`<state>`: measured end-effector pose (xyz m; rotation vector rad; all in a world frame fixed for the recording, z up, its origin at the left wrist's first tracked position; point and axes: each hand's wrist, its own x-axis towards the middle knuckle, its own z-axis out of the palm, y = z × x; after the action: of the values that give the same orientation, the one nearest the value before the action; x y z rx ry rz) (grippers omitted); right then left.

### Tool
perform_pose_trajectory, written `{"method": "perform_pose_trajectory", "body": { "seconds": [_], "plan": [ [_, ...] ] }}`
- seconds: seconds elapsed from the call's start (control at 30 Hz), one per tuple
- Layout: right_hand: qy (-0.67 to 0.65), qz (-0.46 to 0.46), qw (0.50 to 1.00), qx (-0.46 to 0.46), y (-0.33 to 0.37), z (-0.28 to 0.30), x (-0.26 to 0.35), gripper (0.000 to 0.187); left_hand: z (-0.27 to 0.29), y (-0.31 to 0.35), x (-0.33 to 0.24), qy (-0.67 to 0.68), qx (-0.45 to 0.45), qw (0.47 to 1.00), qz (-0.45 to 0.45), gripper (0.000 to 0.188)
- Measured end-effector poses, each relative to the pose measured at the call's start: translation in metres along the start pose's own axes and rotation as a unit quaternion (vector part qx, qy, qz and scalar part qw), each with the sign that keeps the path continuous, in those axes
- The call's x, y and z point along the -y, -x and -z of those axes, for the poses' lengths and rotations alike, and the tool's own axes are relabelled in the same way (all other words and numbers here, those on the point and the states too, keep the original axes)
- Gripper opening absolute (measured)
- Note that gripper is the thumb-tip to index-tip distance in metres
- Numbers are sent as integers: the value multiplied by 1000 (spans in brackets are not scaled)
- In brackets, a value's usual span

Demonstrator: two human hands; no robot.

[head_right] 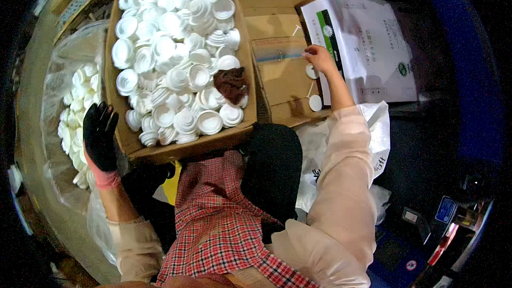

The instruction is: The person picks up white plastic caps and lids from a cardboard box and a plastic bag, then screws the lids onto the caps by hand. The person continues this repetitive assembly process throughout the clip.

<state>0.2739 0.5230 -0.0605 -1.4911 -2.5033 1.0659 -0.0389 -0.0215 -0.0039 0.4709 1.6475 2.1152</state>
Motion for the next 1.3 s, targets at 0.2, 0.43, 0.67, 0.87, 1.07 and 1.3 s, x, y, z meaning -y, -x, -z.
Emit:
{"method": "perform_pose_trajectory", "body": {
  "seconds": [0.2, 0.43, 0.67, 0.87, 1.07, 1.3],
  "plan": [
    [142, -246, 956, 71, -70, -50, -179, 36, -6, -18, 24, -3, 29, 998, 49, 46],
    [197, -294, 933, 66, -79, -135, -349, 53, -22, -32, 35, -65, 14, 991, 115, 47],
    [367, -241, 898, 33, -44, -170, -379, 78, -44, -36, 51, -143, 23, 980, 134, 49],
    [353, -315, 858, 199, -58, -143, -340, 101, -56, -46, 67, -118, 48, 978, 163, 48],
    [389, 16, 915, 108, -118, -131, -305, 84, -70, -50, 79, -150, 35, 972, 179, 50],
    [131, -165, 972, 105, -124, -140, -299, 69, -80, -53, 56, -120, 10, 975, 186, 43]
  ]
}}
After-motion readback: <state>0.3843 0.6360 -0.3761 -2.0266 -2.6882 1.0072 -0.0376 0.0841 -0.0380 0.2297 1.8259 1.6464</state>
